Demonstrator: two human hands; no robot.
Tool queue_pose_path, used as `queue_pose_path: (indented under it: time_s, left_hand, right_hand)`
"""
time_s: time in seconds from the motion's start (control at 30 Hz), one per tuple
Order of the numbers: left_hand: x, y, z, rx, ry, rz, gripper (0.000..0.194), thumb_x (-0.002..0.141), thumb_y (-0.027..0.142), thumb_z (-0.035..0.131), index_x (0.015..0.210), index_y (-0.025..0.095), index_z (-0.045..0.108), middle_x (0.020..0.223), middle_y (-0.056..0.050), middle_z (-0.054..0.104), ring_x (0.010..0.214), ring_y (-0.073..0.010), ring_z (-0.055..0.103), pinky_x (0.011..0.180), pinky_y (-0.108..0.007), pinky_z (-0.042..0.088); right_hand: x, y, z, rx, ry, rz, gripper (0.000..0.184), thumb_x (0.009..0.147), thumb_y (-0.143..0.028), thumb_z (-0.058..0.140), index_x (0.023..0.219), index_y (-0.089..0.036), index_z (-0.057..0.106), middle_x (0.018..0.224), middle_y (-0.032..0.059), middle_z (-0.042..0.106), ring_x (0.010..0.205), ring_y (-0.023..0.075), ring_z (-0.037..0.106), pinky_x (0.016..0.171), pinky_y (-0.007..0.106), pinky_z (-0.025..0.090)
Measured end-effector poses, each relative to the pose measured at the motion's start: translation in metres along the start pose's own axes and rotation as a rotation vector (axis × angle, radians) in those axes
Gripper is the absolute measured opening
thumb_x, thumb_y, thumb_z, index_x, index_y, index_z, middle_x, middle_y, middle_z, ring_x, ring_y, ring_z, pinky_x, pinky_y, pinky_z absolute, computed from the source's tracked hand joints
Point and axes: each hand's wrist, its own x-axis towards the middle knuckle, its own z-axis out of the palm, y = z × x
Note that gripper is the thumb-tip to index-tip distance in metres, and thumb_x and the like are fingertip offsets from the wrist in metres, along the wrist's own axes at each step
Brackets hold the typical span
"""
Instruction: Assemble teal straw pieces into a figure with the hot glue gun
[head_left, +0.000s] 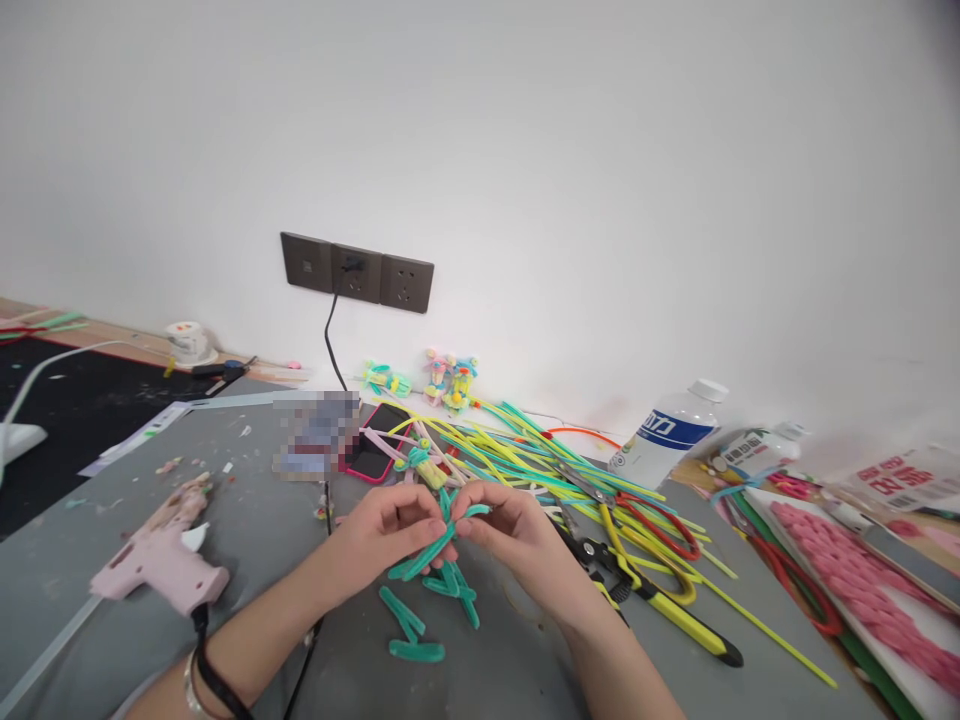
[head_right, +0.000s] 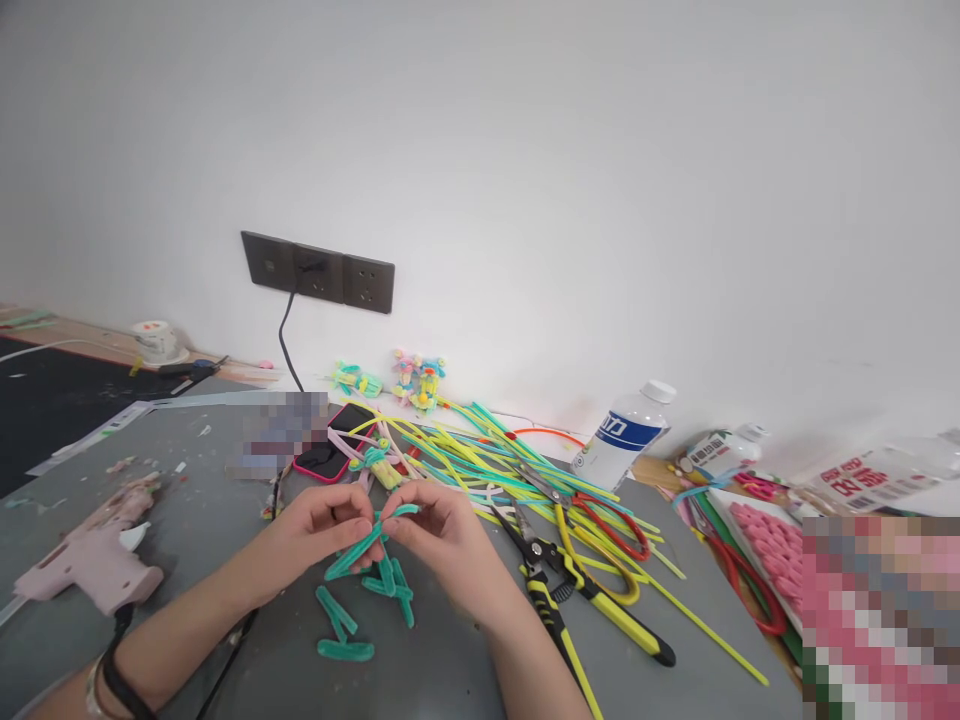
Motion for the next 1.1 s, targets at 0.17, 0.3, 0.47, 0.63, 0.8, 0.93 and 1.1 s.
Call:
queue_pose_path:
  time_s: [0.17,0.3,0.47,0.63,0.8,0.93,1.1]
  left_hand:
    - [-0.0038,0.0017,-0.0003,-0.199,-0.132,-0.194,0.035,0.078,0.045,0.079,0.081,0.015,0.060,0.073,-0.006,0.076,0.058,-0.0115,0.065,0.058,-0.022,0.051]
    - [-0.0058,0.0044,0.0004,-0.243,-0.124,-0.231,0.037,0.074,0.041,0.084,0.079,0.015,0.058,0.073,-0.006,0.075,0.062,-0.0124,0.069,0.061,-0.022,0.053]
    - [-0.0051,0.0048,0.0001,-0.211,-0.104,-0.215,0.037,0.073,0.041,0.085,0.076,0.015,0.057,0.072,-0.006,0.076,0.064,-0.0126,0.070,0.060,-0.020,0.052]
    - [-0.0034,0.0042,-0.0003,-0.203,-0.109,-0.216,0.037,0.072,0.039,0.085,0.075,0.015,0.058,0.071,-0.005,0.077,0.062,-0.0124,0.070,0.058,-0.020,0.052]
    - [-0.0030,0.0053,-0.0002,-0.168,-0.099,-0.225,0.037,0.070,0.039,0.086,0.075,0.015,0.058,0.070,-0.005,0.077,0.061,-0.0131,0.070,0.057,-0.020,0.052]
    - [-0.0027,0.0052,-0.0006,-0.130,-0.084,-0.251,0.038,0.068,0.042,0.087,0.079,0.014,0.064,0.070,-0.006,0.077,0.061,-0.0133,0.069,0.059,-0.021,0.052]
    - [-0.0028,0.0032,-0.0017,-0.089,-0.097,-0.238,0.033,0.073,0.042,0.083,0.081,0.013,0.069,0.075,-0.007,0.078,0.062,-0.0132,0.069,0.059,-0.021,0.052]
  right_hand:
    - [-0.0008,-0.0030,0.0011,-0.084,-0.014,-0.038,0.023,0.083,-0.041,0.076,0.080,-0.019,0.069,0.078,0.0005,0.060,0.074,0.0155,0.056,0.070,0.026,0.048]
    - [-0.0013,-0.0030,0.0008,-0.099,-0.033,-0.065,0.022,0.086,-0.041,0.073,0.082,-0.019,0.071,0.079,0.0015,0.060,0.075,0.0159,0.056,0.070,0.027,0.047]
    - [-0.0012,0.0007,-0.0008,-0.066,-0.018,-0.059,0.024,0.089,-0.043,0.069,0.089,-0.019,0.073,0.082,0.0026,0.063,0.072,0.0151,0.058,0.066,0.026,0.047]
    - [-0.0009,0.0036,-0.0012,-0.096,0.017,-0.051,0.025,0.087,-0.044,0.072,0.085,-0.018,0.070,0.080,0.0020,0.063,0.071,0.0144,0.057,0.065,0.026,0.045]
    - [-0.0008,0.0027,0.0004,-0.132,0.016,-0.035,0.030,0.086,-0.047,0.071,0.085,-0.018,0.068,0.080,0.0024,0.062,0.071,0.0154,0.058,0.065,0.027,0.046]
    - [-0.0011,0.0031,0.0015,-0.237,0.054,-0.070,0.029,0.087,-0.047,0.069,0.082,-0.018,0.067,0.077,0.0020,0.061,0.070,0.0160,0.056,0.065,0.027,0.045]
    - [-0.0013,0.0036,0.0034,-0.312,0.075,-0.099,0.023,0.089,-0.041,0.066,0.081,-0.020,0.066,0.078,0.0020,0.062,0.072,0.0171,0.056,0.068,0.029,0.044]
